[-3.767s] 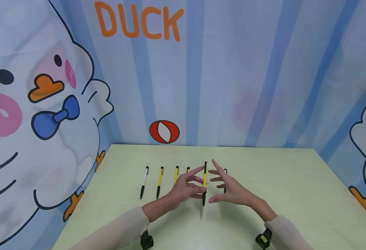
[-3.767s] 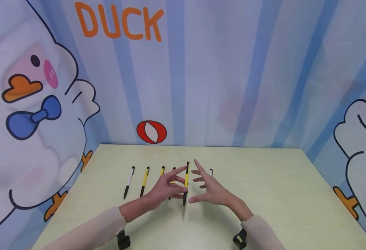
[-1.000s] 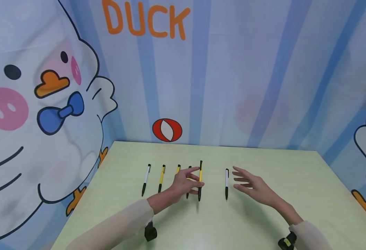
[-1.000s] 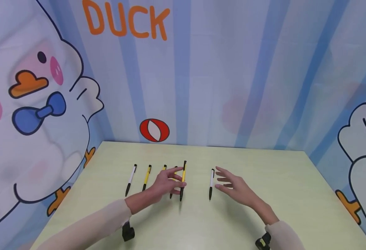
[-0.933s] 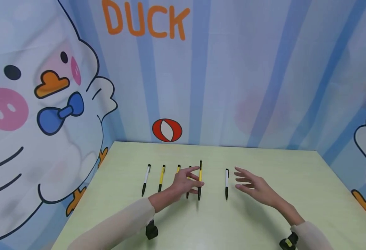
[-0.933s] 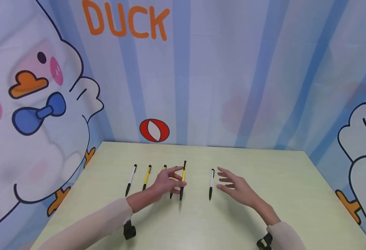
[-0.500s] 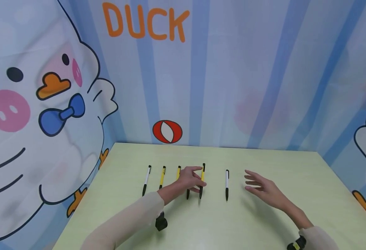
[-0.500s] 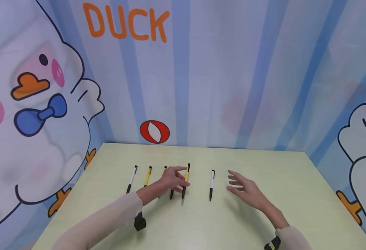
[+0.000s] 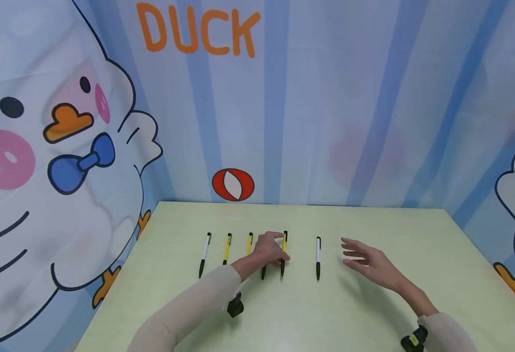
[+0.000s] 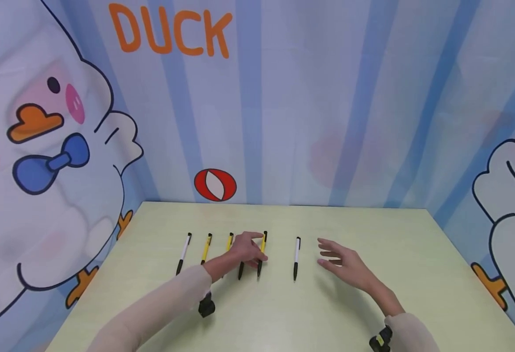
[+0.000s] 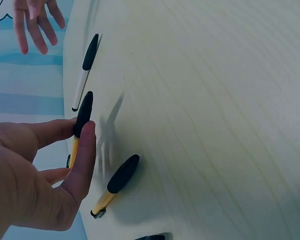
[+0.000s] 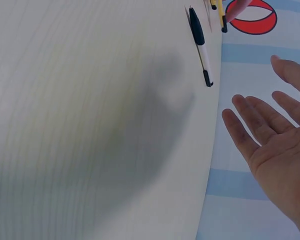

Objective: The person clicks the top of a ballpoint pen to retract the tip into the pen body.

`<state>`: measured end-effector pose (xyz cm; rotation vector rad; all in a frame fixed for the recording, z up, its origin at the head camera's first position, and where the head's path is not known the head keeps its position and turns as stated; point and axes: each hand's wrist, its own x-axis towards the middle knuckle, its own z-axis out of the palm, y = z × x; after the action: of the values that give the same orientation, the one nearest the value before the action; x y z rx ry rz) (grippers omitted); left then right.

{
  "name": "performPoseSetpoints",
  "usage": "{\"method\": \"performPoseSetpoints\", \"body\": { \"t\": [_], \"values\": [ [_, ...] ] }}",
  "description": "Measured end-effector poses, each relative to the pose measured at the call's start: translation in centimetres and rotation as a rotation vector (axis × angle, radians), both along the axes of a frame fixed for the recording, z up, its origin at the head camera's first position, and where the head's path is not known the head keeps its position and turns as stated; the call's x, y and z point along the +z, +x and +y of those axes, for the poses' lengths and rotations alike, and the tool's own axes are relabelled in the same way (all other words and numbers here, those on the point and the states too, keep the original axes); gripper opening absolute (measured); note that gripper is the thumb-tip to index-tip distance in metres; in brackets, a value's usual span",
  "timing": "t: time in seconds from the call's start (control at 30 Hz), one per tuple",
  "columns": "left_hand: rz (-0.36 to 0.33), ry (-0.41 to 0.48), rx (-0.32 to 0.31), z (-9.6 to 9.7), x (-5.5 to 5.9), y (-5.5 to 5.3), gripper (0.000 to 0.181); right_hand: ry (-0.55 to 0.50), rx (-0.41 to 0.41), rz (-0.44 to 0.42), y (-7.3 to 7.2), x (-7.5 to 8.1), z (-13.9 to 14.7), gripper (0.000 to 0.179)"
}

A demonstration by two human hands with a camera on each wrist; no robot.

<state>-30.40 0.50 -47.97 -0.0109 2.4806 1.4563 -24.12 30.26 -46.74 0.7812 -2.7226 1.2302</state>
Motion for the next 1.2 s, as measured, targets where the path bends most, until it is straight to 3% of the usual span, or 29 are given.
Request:
{"method": "performPoseSetpoints", "body": {
  "t": [0.43, 0.7, 0.93, 1.07, 1.2],
  "values": [
    [0.118, -0.284, -0.073, 0.6, -1.1, -0.1, 0.067, -0.017, 0.011, -0.032, -0.1, -0.9, -0.6, 0.048],
    [0.125, -0.321, -0.112, 0.4, -0.8, -0.2, 0.067, -0.024, 0.009, -0.057, -0.1, -1.0, -0.7, 0.049],
    [0.088, -0.243, -0.123, -0.3, 0.7, 0.0, 0.062, -0.006, -0.004, -0.030, 0.2, -0.7, -0.1, 0.048],
    [0.057, -0.097, -0.167, -0.2, 1.7, -0.1, 0.057, -0.013, -0.013, -0.021, 0.2, -0.5, 0.2, 0.048],
    [-0.008, 0.041, -0.234, 0.9, 1.7, -0.2, 0.056, -0.012, -0.018, -0.018, 0.1, -0.3, 0.3, 0.047]
  ]
}}
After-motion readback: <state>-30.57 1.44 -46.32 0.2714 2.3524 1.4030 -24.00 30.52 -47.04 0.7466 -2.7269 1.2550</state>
